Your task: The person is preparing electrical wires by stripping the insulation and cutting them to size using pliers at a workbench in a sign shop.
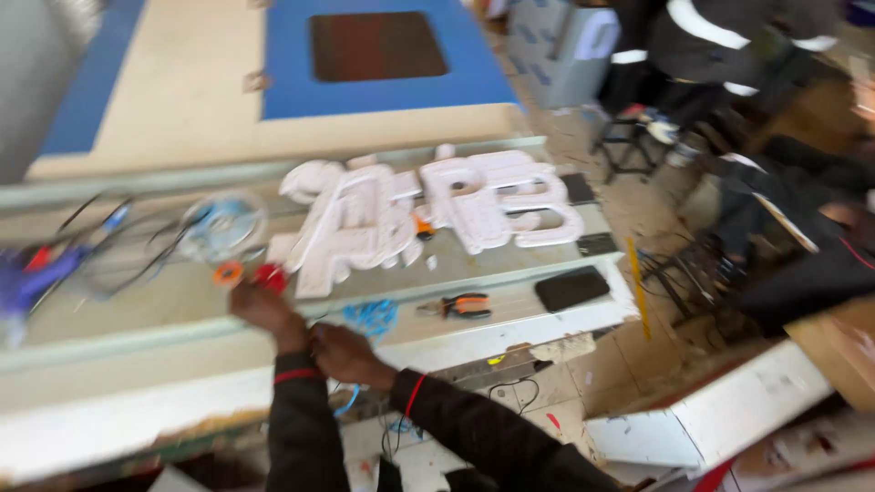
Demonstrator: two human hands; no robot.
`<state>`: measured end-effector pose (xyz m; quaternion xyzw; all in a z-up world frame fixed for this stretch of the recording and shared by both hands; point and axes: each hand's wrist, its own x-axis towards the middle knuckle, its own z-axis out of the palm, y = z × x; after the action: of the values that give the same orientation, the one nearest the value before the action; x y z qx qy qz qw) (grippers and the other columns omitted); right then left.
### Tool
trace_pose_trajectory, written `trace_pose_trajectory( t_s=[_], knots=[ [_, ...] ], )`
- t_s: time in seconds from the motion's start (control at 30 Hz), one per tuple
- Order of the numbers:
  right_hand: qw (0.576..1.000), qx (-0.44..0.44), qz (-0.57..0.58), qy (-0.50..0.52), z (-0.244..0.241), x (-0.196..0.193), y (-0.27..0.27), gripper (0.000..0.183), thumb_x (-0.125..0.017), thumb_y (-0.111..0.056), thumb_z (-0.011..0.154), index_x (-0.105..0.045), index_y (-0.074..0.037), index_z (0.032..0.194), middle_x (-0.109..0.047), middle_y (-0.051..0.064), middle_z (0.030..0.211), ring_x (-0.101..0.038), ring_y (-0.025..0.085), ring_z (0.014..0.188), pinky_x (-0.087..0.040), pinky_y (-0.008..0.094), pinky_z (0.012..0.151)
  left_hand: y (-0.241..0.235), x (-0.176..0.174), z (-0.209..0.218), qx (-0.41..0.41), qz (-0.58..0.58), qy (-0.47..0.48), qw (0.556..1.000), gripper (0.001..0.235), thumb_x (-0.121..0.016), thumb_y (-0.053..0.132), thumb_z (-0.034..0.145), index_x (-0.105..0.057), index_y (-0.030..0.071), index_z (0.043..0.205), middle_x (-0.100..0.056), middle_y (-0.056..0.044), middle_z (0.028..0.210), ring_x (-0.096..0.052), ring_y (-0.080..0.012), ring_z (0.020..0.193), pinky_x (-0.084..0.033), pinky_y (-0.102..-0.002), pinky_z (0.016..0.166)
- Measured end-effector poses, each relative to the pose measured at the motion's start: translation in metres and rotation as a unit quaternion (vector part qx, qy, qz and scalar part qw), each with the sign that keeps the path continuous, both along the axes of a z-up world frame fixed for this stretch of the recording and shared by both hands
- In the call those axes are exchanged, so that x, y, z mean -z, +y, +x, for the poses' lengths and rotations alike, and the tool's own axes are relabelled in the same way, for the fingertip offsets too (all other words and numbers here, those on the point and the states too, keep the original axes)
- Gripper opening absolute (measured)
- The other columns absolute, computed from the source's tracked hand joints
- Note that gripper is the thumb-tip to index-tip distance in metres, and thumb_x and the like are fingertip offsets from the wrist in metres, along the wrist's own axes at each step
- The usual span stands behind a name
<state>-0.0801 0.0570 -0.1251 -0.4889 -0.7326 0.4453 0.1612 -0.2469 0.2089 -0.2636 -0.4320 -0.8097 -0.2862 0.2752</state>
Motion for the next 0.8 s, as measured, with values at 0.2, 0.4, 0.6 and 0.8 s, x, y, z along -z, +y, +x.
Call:
trace_pose_trajectory(
  t_s=[0.2,0.4,0.6,0.8],
  knots=[
    [0.984,-0.104,0.091,-0.111,0.019,-0.018,-0.036,0.036,-0.054,-0.033,0.108,-0.066,-0.009,0.133,-0.080,0.027,0.110,-0.078,0.057,0.113,-0.060,0.076,0.092,-0.043,-0.096,0.011,0.164,0.415,-0.386,0.807,0.024,-0.063,0.024,0.116,-0.076,0.005,0.107,-0.075,-0.015,0.093,-0.077,-0.0249,0.092,-0.059,-0.037,0.088],
    [0.986,-0.139,0.079,0.040,0.060,-0.111,-0.103,0.030,-0.043,-0.028,0.121,-0.068,-0.010,0.122,-0.081,0.012,0.080,-0.084,0.035,0.083,-0.063,0.063,0.085,-0.049,-0.182,-0.049,-0.035,0.376,-0.312,0.872,0.032,-0.052,0.028,0.113,-0.067,0.015,0.088,-0.074,-0.011,0.078,-0.078,-0.0400,0.081,-0.062,-0.047,0.075],
    [0.991,-0.063,0.051,0.105,0.122,-0.167,-0.138,0.044,-0.041,-0.047,0.119,-0.071,-0.015,0.115,-0.036,-0.004,0.067,-0.036,0.014,0.059,-0.033,0.038,0.064,-0.026,-0.216,-0.036,0.078,0.388,-0.335,0.855,0.035,-0.045,0.012,0.111,-0.079,0.002,0.111,-0.080,-0.013,0.092,-0.077,-0.0281,0.083,-0.060,-0.042,0.076],
    [0.992,-0.085,0.057,0.073,0.206,-0.202,-0.200,0.037,-0.043,-0.039,0.120,-0.064,-0.013,0.102,-0.069,0.003,0.084,-0.065,0.019,0.076,-0.049,0.041,0.073,0.030,-0.215,-0.139,-0.017,0.399,-0.181,0.899,0.035,-0.045,0.030,0.116,-0.078,0.018,0.115,-0.087,-0.005,0.106,-0.085,-0.0313,0.096,-0.065,-0.043,0.081]
  ],
)
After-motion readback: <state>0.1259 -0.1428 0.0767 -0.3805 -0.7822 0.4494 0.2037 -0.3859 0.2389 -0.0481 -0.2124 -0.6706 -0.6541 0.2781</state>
